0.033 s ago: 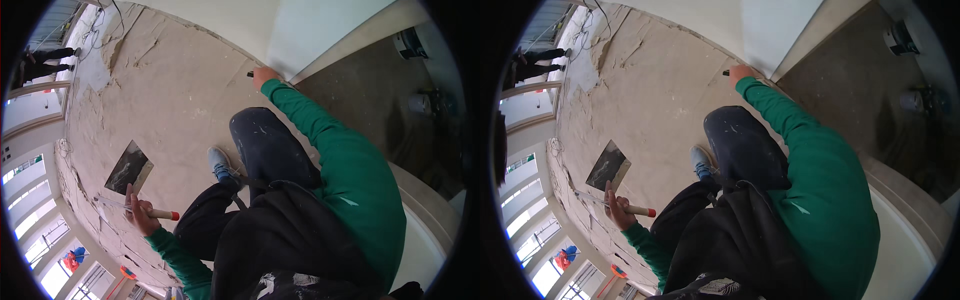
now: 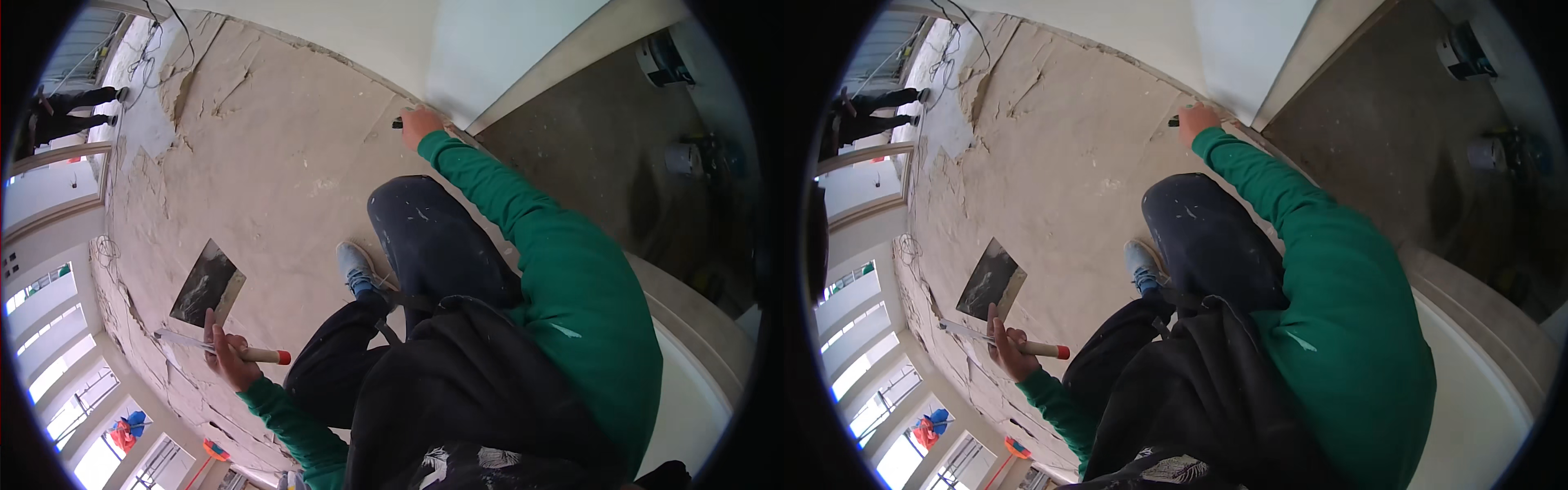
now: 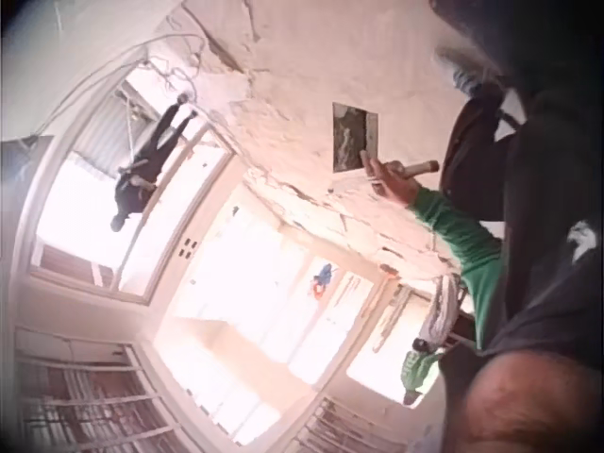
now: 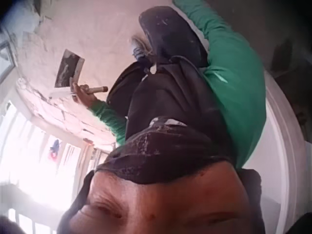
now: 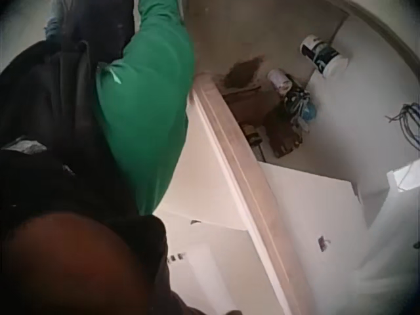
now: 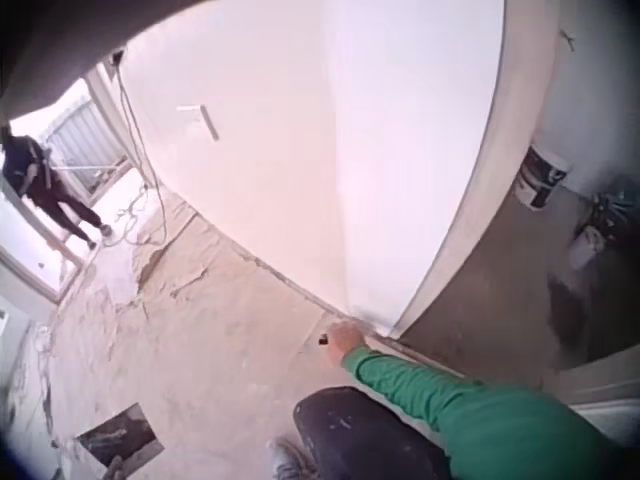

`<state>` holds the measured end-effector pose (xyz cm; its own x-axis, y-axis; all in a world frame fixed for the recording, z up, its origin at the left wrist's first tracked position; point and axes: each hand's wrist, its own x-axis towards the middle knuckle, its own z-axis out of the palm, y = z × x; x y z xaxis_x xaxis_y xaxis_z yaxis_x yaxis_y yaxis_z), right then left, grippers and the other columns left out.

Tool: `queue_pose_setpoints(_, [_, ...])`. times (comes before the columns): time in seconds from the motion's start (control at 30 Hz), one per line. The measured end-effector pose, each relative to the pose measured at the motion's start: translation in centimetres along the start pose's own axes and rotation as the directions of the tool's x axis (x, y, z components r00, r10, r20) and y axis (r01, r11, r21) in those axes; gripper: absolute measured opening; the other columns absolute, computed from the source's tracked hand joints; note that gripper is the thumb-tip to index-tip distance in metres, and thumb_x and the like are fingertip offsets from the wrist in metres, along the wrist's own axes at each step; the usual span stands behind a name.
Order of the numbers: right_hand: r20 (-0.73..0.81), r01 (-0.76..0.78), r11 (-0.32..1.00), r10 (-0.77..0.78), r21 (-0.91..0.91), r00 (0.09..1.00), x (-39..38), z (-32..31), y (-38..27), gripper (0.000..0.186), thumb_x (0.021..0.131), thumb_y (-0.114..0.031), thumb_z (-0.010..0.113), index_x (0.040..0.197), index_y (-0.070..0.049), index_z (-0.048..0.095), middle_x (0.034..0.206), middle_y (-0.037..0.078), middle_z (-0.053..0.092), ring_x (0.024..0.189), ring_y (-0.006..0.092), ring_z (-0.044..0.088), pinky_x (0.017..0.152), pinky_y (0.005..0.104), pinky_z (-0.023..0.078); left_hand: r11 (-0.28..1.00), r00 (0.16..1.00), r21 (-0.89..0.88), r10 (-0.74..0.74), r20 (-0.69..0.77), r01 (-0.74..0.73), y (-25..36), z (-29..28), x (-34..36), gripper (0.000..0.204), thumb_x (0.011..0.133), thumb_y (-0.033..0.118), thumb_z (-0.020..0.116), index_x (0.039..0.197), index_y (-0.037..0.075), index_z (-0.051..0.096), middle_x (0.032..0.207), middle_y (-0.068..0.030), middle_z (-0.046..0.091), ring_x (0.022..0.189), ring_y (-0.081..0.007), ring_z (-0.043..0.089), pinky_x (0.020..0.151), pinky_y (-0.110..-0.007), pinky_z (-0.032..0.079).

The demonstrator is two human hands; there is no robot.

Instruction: The person applies plaster to the wall-floor junction using a trowel and a hawk. They scoop plaster from the hawk and spread it along the base of the wall, smoothing the surface. The person moves along the wall, repeating the application process in different sections.

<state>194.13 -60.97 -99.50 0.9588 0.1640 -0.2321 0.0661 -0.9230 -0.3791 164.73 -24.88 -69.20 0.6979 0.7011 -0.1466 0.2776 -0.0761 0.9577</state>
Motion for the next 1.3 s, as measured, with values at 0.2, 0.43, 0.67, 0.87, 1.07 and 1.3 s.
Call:
queue_pose_setpoints(0.2, [-0.212, 0.224, 0.950, -0.178, 0.218, 0.961, 7.0, 0.2, -2.1, 0.033, 0.085, -0.012, 0.056, 0.117, -0.012, 0.060, 0.123, 0.022, 0.053, 0.107, 0.0369, 0.058, 0.087, 0.0453, 0.050, 0.997, 0.999, 0.071, -0.025, -0.045, 0.028, -1.5, 2.8, 1.1, 0.046, 0.088, 0.023, 0.065, 0.124, -0.004, 0.057, 0.113, -0.0044, 0.065, 0.048, -0.0055, 0.040, 0.048, -0.018, 0.035])
queue_pose_setpoints(0.43, [-0.024, -0.166, 0.968, 0.174, 0.187, 0.985, 2.8, 2.6, 3.4, 0.020, 0.085, -0.015, 0.057, 0.102, -0.007, 0.064, 0.099, 0.019, 0.066, 0.093, 0.0370, 0.064, 0.082, 0.0460, 0.052, 0.994, 0.998, 0.106, -0.037, -0.046, 0.042, -1.8, 1.8, 1.6, 0.045, 0.089, 0.024, 0.064, 0.124, -0.003, 0.057, 0.113, -0.0028, 0.063, 0.051, -0.0043, 0.039, 0.048, -0.017, 0.035])
queue_pose_setpoints(0.67, [-0.055, -0.117, 0.957, 0.136, 0.267, 0.989, -8.2, -2.7, 5.8, 0.025, 0.082, -0.012, 0.056, 0.106, -0.004, 0.059, 0.105, 0.024, 0.059, 0.096, 0.0378, 0.063, 0.083, 0.0465, 0.051, 0.989, 0.997, 0.142, -0.029, -0.066, 0.038, -0.4, 3.2, 0.0, 0.046, 0.090, 0.030, 0.062, 0.126, 0.001, 0.058, 0.115, -0.0025, 0.061, 0.055, -0.0052, 0.036, 0.051, -0.017, 0.035])
queue_pose_setpoints(0.87, [-0.054, -0.051, 0.959, 0.069, 0.278, 0.996, -4.0, -0.7, 5.9, 0.021, 0.081, -0.013, 0.056, 0.100, -0.004, 0.061, 0.097, 0.023, 0.064, 0.093, 0.0379, 0.064, 0.079, 0.0471, 0.052, 0.992, 1.000, 0.130, 0.009, 0.015, -0.011, 0.7, 4.8, -0.9, 0.047, 0.089, 0.031, 0.064, 0.125, 0.002, 0.059, 0.114, -0.0015, 0.061, 0.056, -0.0055, 0.038, 0.053, -0.016, 0.036])
queue_pose_setpoints(1.07, [0.063, -0.164, 0.957, 0.154, 0.240, 0.986, -11.4, -0.1, 11.0, 0.020, 0.083, -0.013, 0.057, 0.101, -0.006, 0.060, 0.093, 0.020, 0.066, 0.092, 0.0380, 0.064, 0.080, 0.0476, 0.051, 0.989, 1.000, 0.150, 0.012, 0.004, -0.013, 1.0, 5.1, -1.7, 0.047, 0.089, 0.030, 0.063, 0.124, -0.001, 0.058, 0.120, -0.0019, 0.061, 0.056, -0.0056, 0.039, 0.053, -0.016, 0.036])
queue_pose_setpoints(1.3, [-0.157, 0.179, 0.949, -0.141, 0.260, 0.977, -10.4, 0.4, 11.1, 0.030, 0.080, -0.016, 0.059, 0.108, -0.006, 0.059, 0.093, 0.022, 0.065, 0.094, 0.0393, 0.063, 0.081, 0.0477, 0.050, 0.997, 0.998, 0.078, -0.007, 0.062, 0.002, 0.1, 4.2, -0.4, 0.047, 0.090, 0.029, 0.063, 0.124, -0.003, 0.058, 0.127, -0.0037, 0.059, 0.057, -0.0065, 0.038, 0.053, -0.017, 0.036])
